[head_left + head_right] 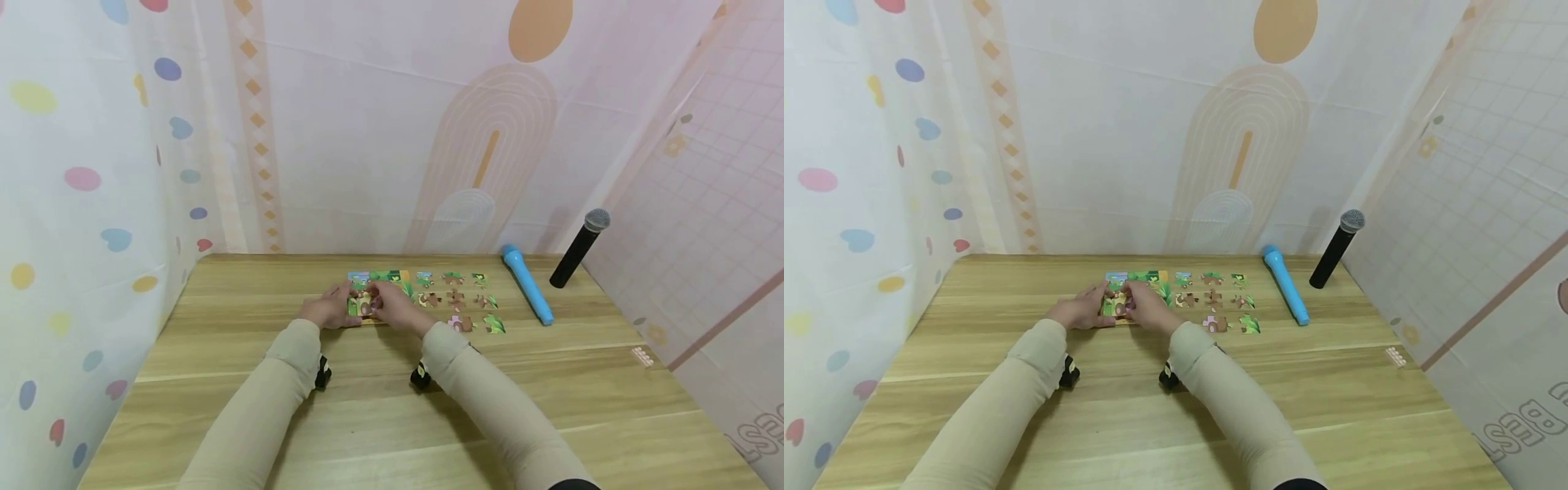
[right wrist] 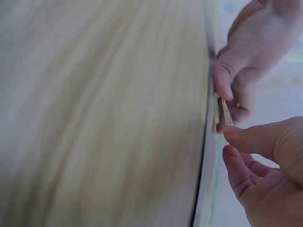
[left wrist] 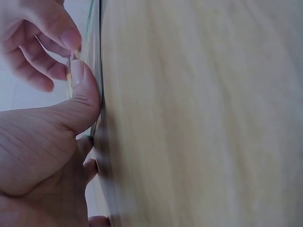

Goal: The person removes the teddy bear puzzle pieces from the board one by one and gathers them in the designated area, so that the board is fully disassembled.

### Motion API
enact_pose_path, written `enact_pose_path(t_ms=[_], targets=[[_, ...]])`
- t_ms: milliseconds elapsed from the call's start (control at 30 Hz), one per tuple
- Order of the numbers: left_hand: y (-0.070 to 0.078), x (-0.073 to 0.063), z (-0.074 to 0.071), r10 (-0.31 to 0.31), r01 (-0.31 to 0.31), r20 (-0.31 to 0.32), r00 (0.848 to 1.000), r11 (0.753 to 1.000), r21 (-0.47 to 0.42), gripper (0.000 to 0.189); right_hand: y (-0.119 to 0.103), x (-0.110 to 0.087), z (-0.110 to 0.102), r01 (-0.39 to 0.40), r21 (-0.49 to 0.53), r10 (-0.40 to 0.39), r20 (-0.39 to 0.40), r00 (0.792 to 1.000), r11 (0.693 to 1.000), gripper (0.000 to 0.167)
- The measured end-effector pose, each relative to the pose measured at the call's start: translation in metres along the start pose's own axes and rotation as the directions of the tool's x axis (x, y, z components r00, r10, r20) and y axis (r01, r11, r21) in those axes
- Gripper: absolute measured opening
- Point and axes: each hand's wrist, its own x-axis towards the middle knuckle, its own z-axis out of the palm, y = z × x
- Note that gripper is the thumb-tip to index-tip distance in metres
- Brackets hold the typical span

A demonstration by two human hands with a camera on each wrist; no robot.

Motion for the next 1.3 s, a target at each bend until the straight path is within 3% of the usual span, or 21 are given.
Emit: enact_pose_path(t_ms=[100,200,333,667,833,1200,1300], targets=[[0.006,-0.012,-0.003,0.012,-0.012,-0.014,1.0,1.0,0.014,0.091,0.003,-0.008,-0.008,-0.031,0.009,0.031,-0.02,0.999,0.999,0.046],[0.006,-0.013,-0.002,0.018,-0.018,-0.017,1.0,1.0,-0.007,0.09,0.01,-0.018,-0.016,-0.063,0.009,0.063,-0.035,0.997,0.998,0.041],[0.0,-0.003,0.003,0.015,-0.015,-0.014,1.0,1.0,-0.024,0.084,0.021,-0.036,-0.03,-0.111,0.028,0.112,-0.052,0.992,0.993,0.036],[-0.005,-0.003,0.002,0.013,-0.013,-0.01,1.0,1.0,0.006,0.09,0.04,-0.077,-0.054,-0.143,-0.058,0.137,-0.101,0.985,0.988,0.029],[-0.008,-0.002,0.001,0.012,-0.012,-0.018,1.0,1.0,0.0,0.079,0.047,-0.084,-0.055,-0.149,-0.092,0.142,-0.082,0.987,0.985,0.025],[-0.012,-0.003,0.001,0.053,-0.053,-0.022,0.998,0.999,-0.01,0.075,0.058,-0.085,-0.048,-0.076,-0.18,0.068,-0.053,0.996,0.981,0.026],[-0.012,-0.006,-0.002,0.067,-0.067,-0.001,0.998,0.998,-0.012,0.076,0.057,-0.086,-0.049,-0.098,-0.162,0.092,-0.042,0.995,0.982,0.028]])
